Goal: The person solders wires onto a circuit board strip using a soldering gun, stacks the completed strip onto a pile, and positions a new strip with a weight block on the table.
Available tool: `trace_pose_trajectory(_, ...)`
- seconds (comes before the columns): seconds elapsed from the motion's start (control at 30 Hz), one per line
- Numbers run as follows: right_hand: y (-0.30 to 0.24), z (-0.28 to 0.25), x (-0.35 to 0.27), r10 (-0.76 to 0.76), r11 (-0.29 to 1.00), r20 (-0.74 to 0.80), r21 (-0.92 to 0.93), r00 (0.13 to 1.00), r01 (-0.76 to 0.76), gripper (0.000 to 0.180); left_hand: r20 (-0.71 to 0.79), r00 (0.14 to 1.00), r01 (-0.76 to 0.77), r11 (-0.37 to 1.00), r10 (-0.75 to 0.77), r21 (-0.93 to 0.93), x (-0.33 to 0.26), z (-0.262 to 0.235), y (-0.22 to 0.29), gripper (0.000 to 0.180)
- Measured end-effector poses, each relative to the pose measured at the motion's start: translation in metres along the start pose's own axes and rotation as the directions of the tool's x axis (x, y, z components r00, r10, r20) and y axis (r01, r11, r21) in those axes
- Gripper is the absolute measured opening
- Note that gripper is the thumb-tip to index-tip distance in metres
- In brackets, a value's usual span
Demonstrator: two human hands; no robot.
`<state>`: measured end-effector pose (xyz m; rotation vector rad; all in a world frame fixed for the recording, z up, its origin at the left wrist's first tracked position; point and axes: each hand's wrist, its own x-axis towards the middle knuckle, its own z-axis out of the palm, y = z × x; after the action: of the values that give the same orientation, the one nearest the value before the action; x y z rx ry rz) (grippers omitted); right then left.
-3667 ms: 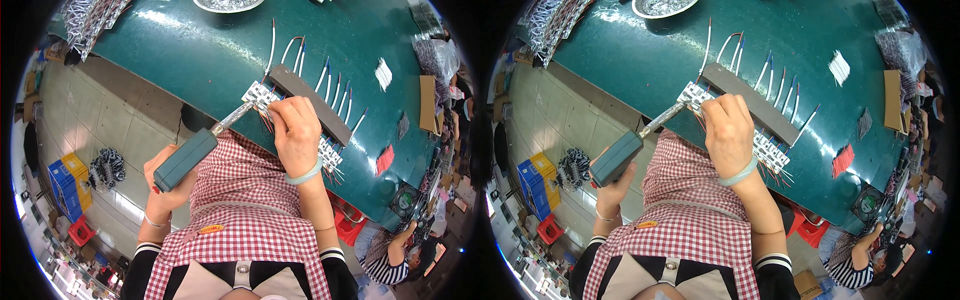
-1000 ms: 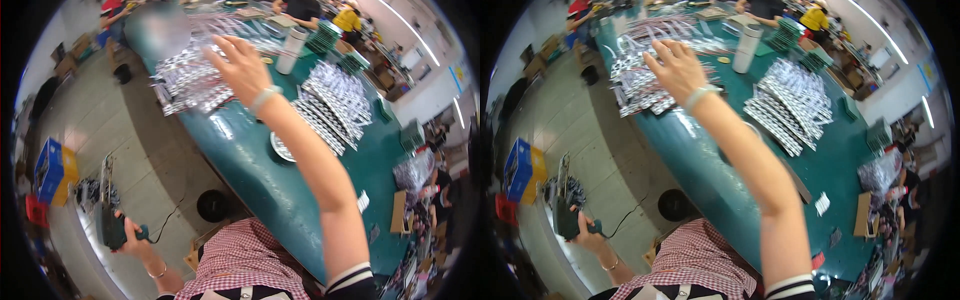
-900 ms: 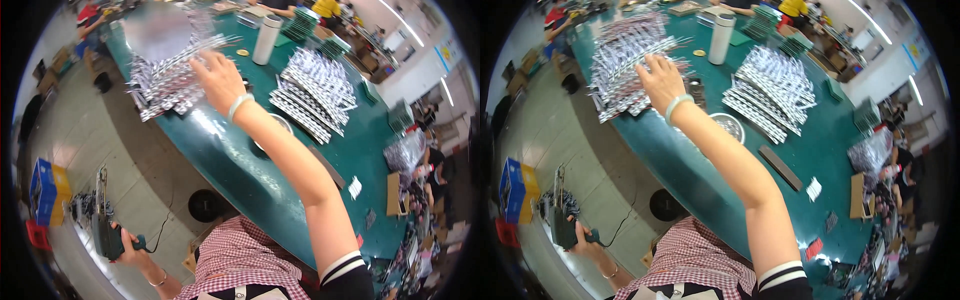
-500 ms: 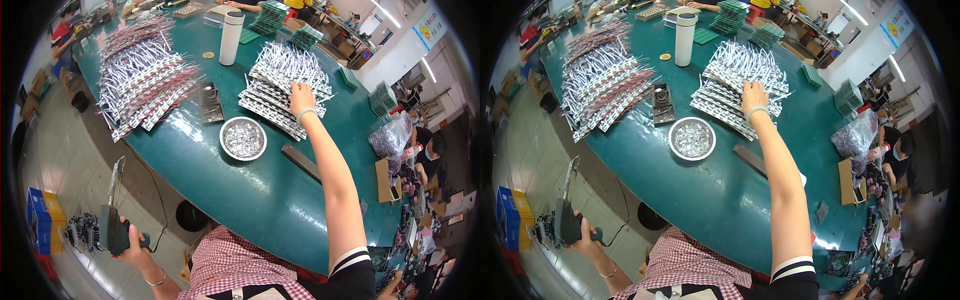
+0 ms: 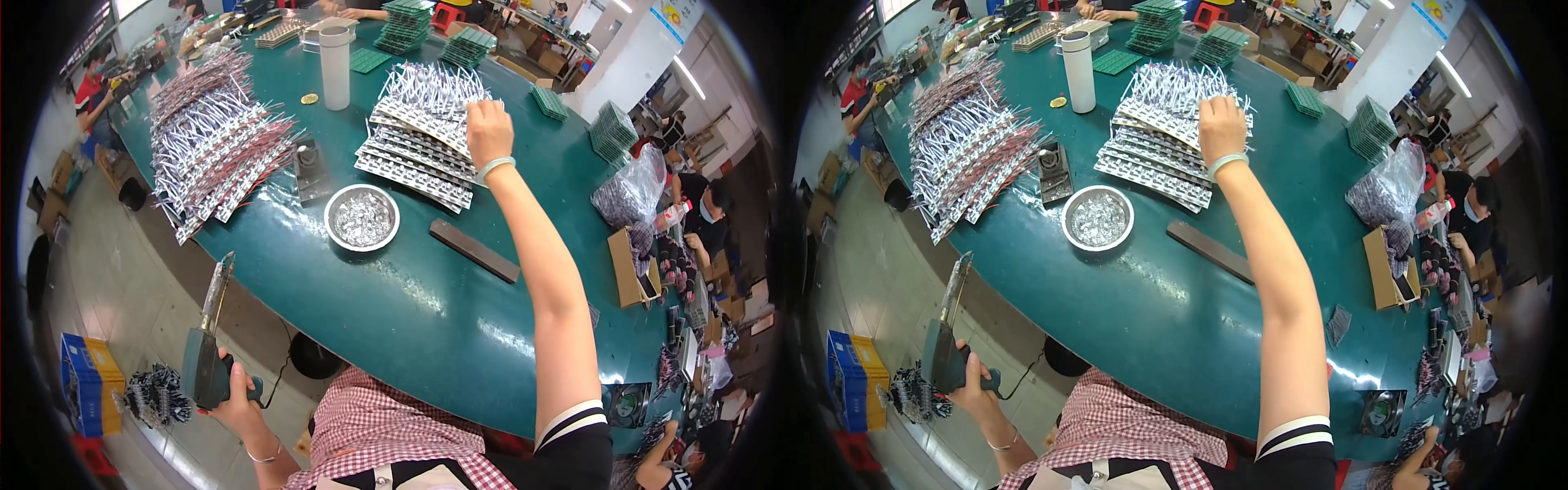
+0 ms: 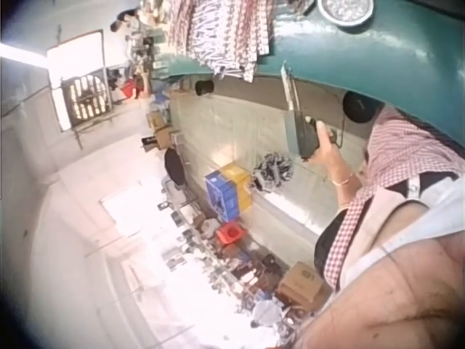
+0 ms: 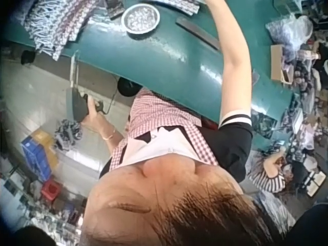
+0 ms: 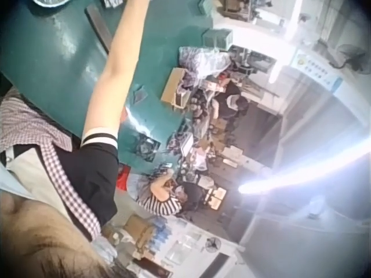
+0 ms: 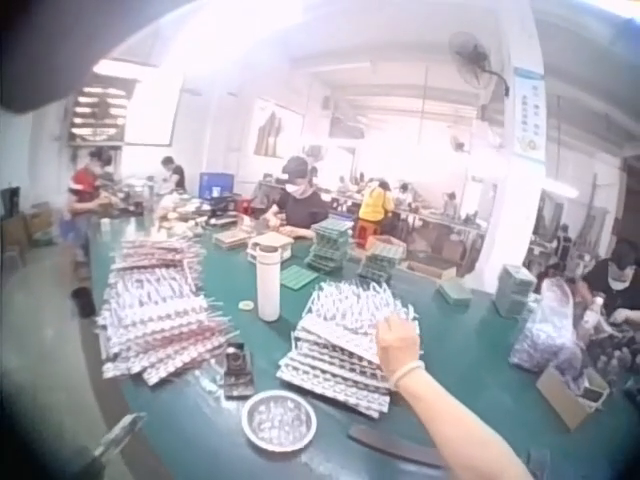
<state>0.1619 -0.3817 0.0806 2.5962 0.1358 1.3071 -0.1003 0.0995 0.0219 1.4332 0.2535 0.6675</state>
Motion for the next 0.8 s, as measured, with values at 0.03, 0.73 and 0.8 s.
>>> trace_pose_trajectory(0.03, -0.001, -0.022, 0.002, 0.03, 0.999, -0.084, 0.019, 0.996, -0.029, 0.018, -0.014, 1.0, 0.0, 1.0, 0.0, -0.02, -0.004, 0.002, 0.006, 0.043)
trace_pose_trajectory(0.73, -0.051, -0.199, -0.206, 0.225, 0.798, 0.429, 0.433, 0.875, -0.418, 0.034, 0.275, 0.961, -0.011, 0.996, 0.036, -0.09, -0.031, 0.024, 0.015, 0.042)
trace_pose_trajectory(0.8, -0.039, -0.146, -0.204, 0.246, 0.823, 0.503, 0.343, 0.829, -0.452, 0.047, 0.263, 0.965, 0.01, 0.996, 0.012, -0.084, -0.035, 0.02, 0.017, 0.043)
